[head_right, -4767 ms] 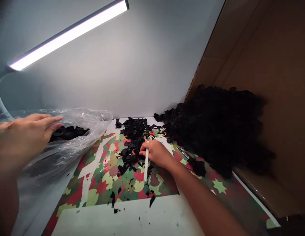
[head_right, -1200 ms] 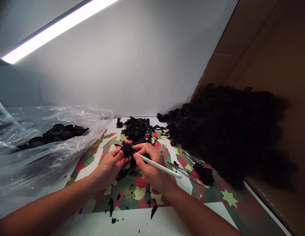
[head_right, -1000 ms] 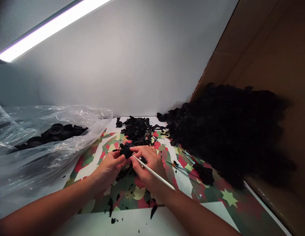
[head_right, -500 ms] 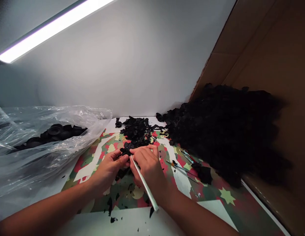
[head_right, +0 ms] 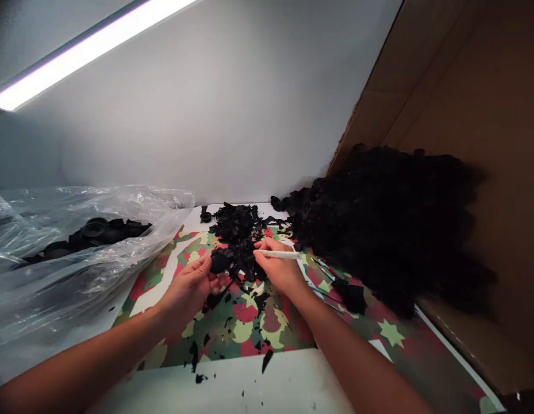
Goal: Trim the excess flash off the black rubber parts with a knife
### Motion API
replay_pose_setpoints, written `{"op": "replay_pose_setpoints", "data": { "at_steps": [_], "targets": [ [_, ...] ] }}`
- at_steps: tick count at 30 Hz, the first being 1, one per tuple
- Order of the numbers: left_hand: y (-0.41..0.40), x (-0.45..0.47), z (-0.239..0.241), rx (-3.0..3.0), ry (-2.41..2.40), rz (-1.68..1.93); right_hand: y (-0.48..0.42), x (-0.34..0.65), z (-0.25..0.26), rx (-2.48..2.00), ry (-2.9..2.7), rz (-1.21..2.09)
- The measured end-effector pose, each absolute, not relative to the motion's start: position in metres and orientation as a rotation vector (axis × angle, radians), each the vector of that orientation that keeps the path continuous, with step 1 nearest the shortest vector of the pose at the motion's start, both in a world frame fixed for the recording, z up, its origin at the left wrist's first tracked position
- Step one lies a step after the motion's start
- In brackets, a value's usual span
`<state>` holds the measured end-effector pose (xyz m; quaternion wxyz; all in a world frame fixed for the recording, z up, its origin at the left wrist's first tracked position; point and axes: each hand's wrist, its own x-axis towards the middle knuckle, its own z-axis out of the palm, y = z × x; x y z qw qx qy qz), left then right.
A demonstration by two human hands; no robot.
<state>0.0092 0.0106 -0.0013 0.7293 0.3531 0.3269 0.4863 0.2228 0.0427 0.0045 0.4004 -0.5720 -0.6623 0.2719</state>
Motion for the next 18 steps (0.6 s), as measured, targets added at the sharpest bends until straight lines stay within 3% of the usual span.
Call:
{"op": "replay_pose_setpoints", "data": {
  "at_steps": [9,18],
  "targets": [
    [0.014,0.005,-0.006,1.195,0.875,1.020,0.006,0.196,0.020,-1.051,-1.588,1.132],
    [0.017,0.003,-0.011,1.269,0.916,1.026,-0.001,0.186,0.011,-1.039,-1.776,0.740]
  ]
}}
